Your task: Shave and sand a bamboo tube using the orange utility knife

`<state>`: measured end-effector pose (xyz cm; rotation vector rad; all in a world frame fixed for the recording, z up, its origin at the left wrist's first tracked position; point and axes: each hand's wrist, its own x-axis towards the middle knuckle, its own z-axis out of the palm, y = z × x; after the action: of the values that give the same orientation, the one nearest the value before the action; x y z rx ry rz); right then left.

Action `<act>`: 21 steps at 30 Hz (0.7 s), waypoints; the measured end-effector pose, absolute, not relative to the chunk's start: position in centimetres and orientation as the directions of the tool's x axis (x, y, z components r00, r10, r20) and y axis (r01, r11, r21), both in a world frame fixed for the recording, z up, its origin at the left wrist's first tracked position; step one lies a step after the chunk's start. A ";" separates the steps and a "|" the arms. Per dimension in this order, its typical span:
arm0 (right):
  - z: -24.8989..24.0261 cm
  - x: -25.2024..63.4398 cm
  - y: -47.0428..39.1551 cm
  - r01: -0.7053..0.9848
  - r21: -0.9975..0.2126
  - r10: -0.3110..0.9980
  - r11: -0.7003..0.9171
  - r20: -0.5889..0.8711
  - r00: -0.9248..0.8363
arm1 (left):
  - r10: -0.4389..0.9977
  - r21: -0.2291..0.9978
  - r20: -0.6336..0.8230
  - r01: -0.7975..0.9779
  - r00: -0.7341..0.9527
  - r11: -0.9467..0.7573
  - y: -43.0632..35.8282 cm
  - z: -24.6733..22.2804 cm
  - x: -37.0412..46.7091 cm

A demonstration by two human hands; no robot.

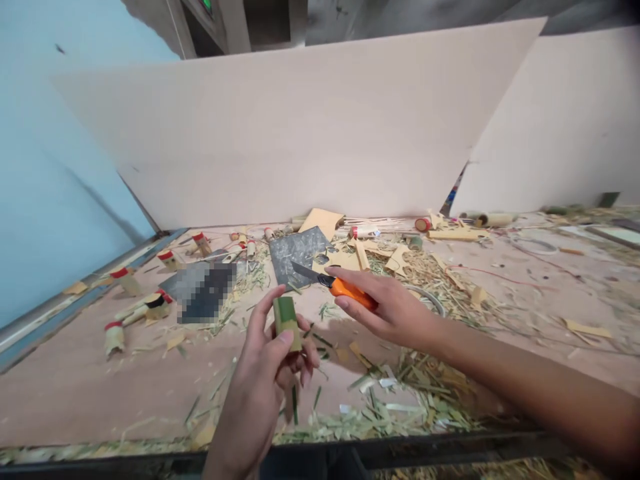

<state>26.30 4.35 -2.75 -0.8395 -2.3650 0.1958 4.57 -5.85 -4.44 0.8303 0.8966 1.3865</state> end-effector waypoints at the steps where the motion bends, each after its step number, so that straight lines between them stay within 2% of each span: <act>1: -2.8 26.2 4.2 0.502 -0.310 0.587 0.808 0.506 -0.633 | 0.999 0.900 -0.039 -0.434 -0.009 0.031 -5.9 -4.5 4.6; 7: -3.2 25.9 3.8 0.447 -0.182 0.477 0.876 0.471 -0.742 | 0.992 0.920 -0.090 -0.390 -0.090 0.048 -5.8 -5.0 5.0; 13: -3.7 25.5 3.3 0.421 -0.059 0.405 0.905 0.423 -0.811 | 0.990 0.961 -0.072 -0.276 -0.119 0.037 -5.5 -5.8 4.8; 16: -3.7 25.3 2.9 0.375 -0.061 0.367 0.925 0.399 -0.840 | 0.992 0.959 -0.078 -0.280 -0.103 0.046 -5.4 -6.1 4.6; 21: -3.8 24.8 2.3 0.324 -0.130 0.349 0.937 0.323 -0.880 | 0.994 0.980 -0.064 -0.192 -0.088 0.046 -5.4 -6.1 4.6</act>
<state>24.85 2.34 -3.76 -0.4926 -2.7482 0.1029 4.58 -5.36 -6.07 0.9816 1.1588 1.3204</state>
